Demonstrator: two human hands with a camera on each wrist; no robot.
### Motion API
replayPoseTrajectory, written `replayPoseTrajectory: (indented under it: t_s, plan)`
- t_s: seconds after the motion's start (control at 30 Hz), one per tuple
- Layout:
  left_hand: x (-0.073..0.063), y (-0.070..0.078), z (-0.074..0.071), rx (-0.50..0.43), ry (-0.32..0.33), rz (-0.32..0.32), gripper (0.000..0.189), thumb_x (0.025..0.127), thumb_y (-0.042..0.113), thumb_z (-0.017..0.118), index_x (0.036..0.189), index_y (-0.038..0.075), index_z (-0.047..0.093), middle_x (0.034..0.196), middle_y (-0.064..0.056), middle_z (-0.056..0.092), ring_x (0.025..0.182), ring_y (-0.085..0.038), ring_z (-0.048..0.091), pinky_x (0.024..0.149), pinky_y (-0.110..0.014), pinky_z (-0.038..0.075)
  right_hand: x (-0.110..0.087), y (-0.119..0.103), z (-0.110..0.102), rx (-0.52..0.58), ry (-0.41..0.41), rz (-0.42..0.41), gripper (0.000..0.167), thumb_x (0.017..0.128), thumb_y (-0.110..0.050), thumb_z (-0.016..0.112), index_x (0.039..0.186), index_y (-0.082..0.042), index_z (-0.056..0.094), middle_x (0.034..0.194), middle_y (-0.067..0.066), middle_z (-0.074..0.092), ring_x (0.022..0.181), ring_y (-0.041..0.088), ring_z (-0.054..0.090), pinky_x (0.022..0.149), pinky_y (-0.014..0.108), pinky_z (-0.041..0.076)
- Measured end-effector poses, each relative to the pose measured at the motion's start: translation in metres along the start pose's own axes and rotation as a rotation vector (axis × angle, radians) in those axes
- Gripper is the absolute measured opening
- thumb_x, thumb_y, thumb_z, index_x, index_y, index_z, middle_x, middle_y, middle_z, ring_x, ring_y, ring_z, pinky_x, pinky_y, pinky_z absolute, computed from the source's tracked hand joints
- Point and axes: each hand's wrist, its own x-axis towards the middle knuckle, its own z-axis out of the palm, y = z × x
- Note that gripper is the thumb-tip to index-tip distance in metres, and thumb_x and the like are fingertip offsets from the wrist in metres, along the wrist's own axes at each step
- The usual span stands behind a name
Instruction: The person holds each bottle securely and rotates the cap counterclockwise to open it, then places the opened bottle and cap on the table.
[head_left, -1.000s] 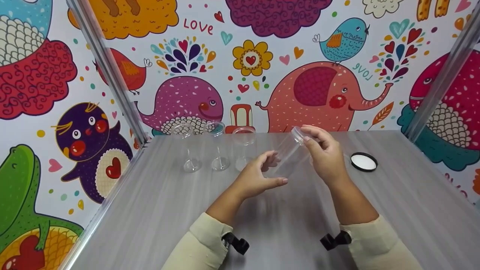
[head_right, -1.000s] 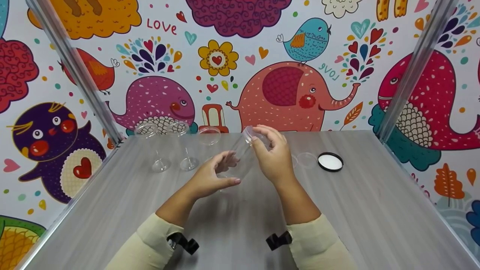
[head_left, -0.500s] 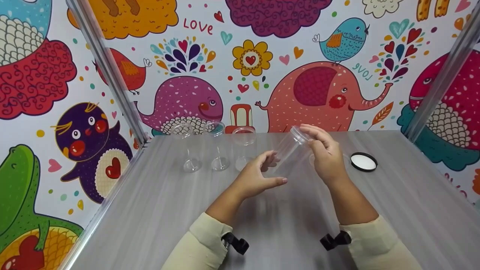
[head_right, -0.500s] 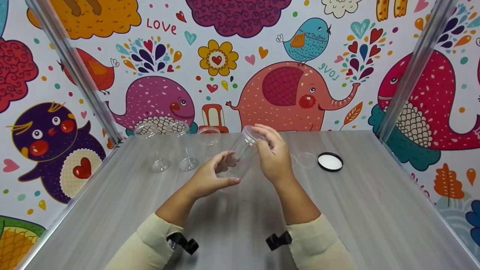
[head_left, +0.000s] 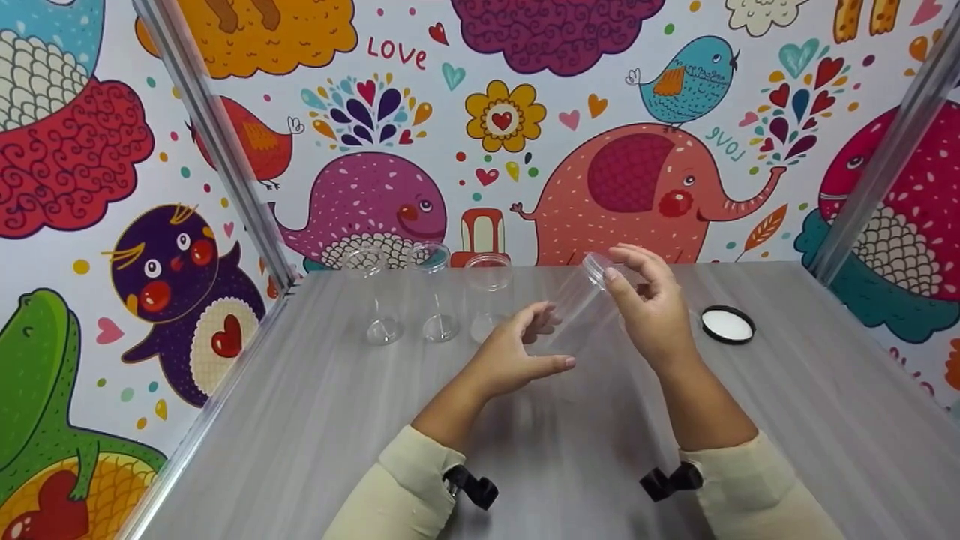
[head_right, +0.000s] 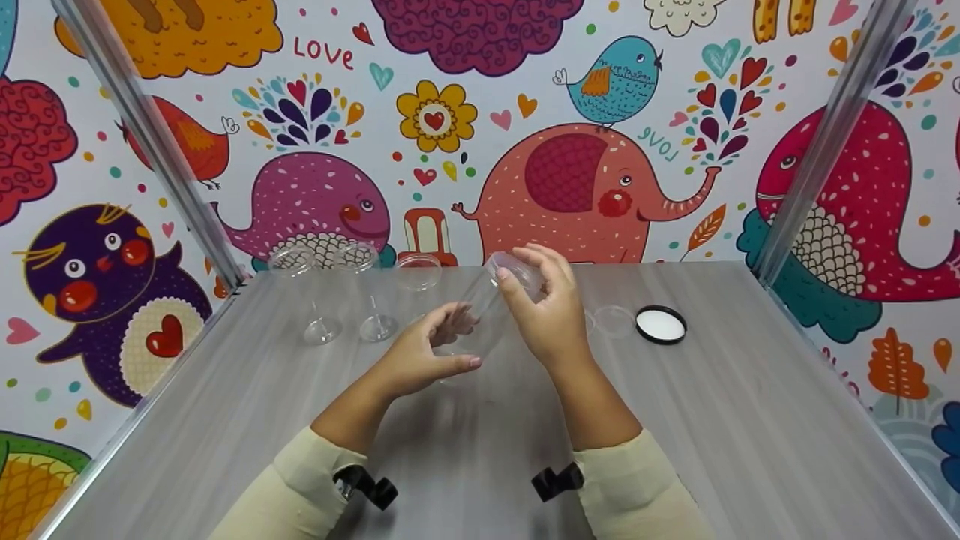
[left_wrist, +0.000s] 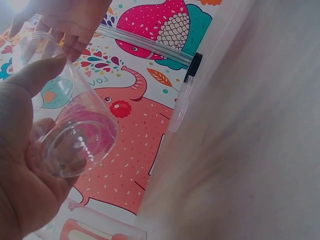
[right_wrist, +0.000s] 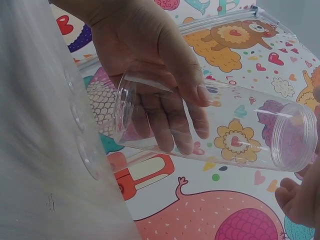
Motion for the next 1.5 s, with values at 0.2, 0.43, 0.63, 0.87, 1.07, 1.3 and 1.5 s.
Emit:
replayPoseTrajectory:
  t_s: [0.2,0.43,0.63,0.87,1.07,1.3,1.5]
  plan:
    - [-0.0009,0.0003,0.0001,0.002,-0.004,0.005,0.092,0.082,0.055,0.088,0.158,0.025,0.047,0.152,0.006,0.065,0.140,-0.012,0.062,0.122,-0.042,0.049,0.0011,-0.0013,0.0012,-0.090,0.028,0.051,0.046,0.101,-0.046,0.070,0.138,-0.020,0.069,0.144,0.005,0.057,0.117,0.019,0.049,0.085,0.022,0.052]
    - [-0.0025,0.0029,0.0006,-0.003,-0.008,0.004,0.091,0.083,0.053,0.088,0.159,0.024,0.046,0.152,0.005,0.065,0.140,-0.016,0.061,0.121,-0.046,0.049,0.0011,0.0003,0.0027,-0.069,0.035,0.030,0.039,0.101,-0.041,0.072,0.131,-0.015,0.074,0.137,0.004,0.059,0.109,0.018,0.051,0.079,0.021,0.052]
    - [-0.0023,0.0030,0.0007,-0.005,-0.006,0.012,0.091,0.083,0.052,0.088,0.159,0.024,0.046,0.152,0.001,0.065,0.140,-0.017,0.062,0.121,-0.045,0.049,-0.0006,-0.0027,0.0019,-0.036,0.006,0.034,0.034,0.105,-0.037,0.066,0.133,-0.018,0.073,0.140,0.000,0.059,0.121,0.017,0.051,0.087,0.026,0.051]
    - [-0.0019,0.0016,0.0006,-0.005,-0.005,0.000,0.092,0.083,0.054,0.088,0.159,0.023,0.046,0.152,0.003,0.065,0.141,-0.016,0.062,0.121,-0.044,0.049,-0.0009,-0.0002,0.0013,0.057,-0.037,0.020,0.032,0.109,-0.027,0.058,0.135,-0.014,0.070,0.143,0.000,0.058,0.127,0.017,0.053,0.098,0.019,0.054]
    - [-0.0017,0.0020,0.0008,-0.010,0.000,-0.015,0.094,0.082,0.054,0.089,0.159,0.022,0.046,0.152,0.003,0.065,0.141,-0.017,0.062,0.121,-0.046,0.050,-0.0015,0.0009,0.0007,0.095,-0.058,0.006,0.038,0.108,-0.016,0.046,0.139,-0.012,0.069,0.148,0.000,0.057,0.133,0.018,0.051,0.111,0.035,0.049]
    - [-0.0016,0.0035,0.0014,0.002,0.003,-0.021,0.095,0.081,0.054,0.089,0.160,0.021,0.046,0.150,0.003,0.066,0.140,-0.018,0.062,0.120,-0.047,0.050,-0.0011,0.0012,0.0020,0.117,-0.063,-0.022,0.046,0.105,-0.012,0.040,0.140,-0.013,0.068,0.151,0.001,0.058,0.136,0.020,0.050,0.113,0.051,0.044]
    - [-0.0007,0.0018,0.0021,0.013,0.010,-0.014,0.093,0.081,0.054,0.089,0.158,0.024,0.047,0.148,0.005,0.067,0.137,-0.017,0.064,0.120,-0.049,0.051,-0.0013,0.0024,0.0025,0.108,-0.065,-0.036,0.044,0.106,-0.014,0.040,0.141,-0.011,0.067,0.152,0.004,0.057,0.137,0.020,0.049,0.112,0.048,0.044]
